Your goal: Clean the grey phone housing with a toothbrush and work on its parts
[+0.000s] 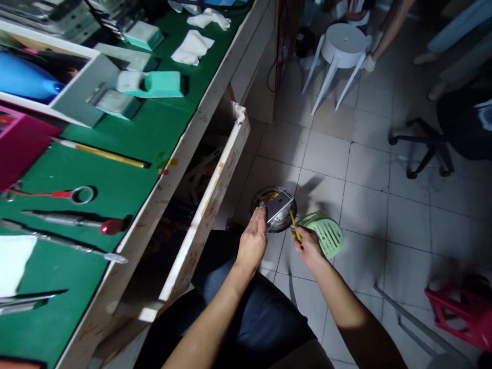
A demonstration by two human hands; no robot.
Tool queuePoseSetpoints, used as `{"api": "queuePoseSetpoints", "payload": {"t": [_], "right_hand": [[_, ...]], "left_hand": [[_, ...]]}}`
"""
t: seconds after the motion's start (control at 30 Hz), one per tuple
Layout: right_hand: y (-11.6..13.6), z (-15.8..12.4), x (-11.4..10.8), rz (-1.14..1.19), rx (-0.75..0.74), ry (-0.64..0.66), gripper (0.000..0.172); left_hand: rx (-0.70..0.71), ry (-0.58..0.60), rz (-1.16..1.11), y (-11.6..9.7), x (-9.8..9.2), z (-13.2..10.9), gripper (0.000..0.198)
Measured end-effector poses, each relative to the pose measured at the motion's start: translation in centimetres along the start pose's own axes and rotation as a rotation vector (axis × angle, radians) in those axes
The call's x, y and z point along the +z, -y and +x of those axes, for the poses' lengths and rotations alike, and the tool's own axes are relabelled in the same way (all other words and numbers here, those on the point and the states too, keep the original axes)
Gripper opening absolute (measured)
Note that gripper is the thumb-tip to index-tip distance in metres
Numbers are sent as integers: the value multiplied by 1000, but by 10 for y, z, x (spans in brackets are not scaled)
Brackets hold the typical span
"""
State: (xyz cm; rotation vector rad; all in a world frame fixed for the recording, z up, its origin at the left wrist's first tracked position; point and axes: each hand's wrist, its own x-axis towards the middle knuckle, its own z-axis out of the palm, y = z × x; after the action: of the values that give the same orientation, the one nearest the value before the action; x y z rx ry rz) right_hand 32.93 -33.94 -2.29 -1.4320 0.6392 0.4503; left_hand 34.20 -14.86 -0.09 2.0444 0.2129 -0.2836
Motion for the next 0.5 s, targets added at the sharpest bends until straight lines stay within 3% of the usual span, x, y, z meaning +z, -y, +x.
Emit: {"api": "queuePoseSetpoints", "payload": {"t": [0.1,0.23,0.43,0.5], "right_hand": [[4,7,14,108,49,80,35],[7,12,21,152,62,116,32],[-3,10,6,17,-18,38,35],[-1,1,-6,-89,-86,17,40]], "left_hand": [[105,35,45,-2,7,7,59],[114,33,24,0,12,13,57],[-93,-43,-178,10,9,12,36],[-168,-26,-301,12,5,9,38]]}}
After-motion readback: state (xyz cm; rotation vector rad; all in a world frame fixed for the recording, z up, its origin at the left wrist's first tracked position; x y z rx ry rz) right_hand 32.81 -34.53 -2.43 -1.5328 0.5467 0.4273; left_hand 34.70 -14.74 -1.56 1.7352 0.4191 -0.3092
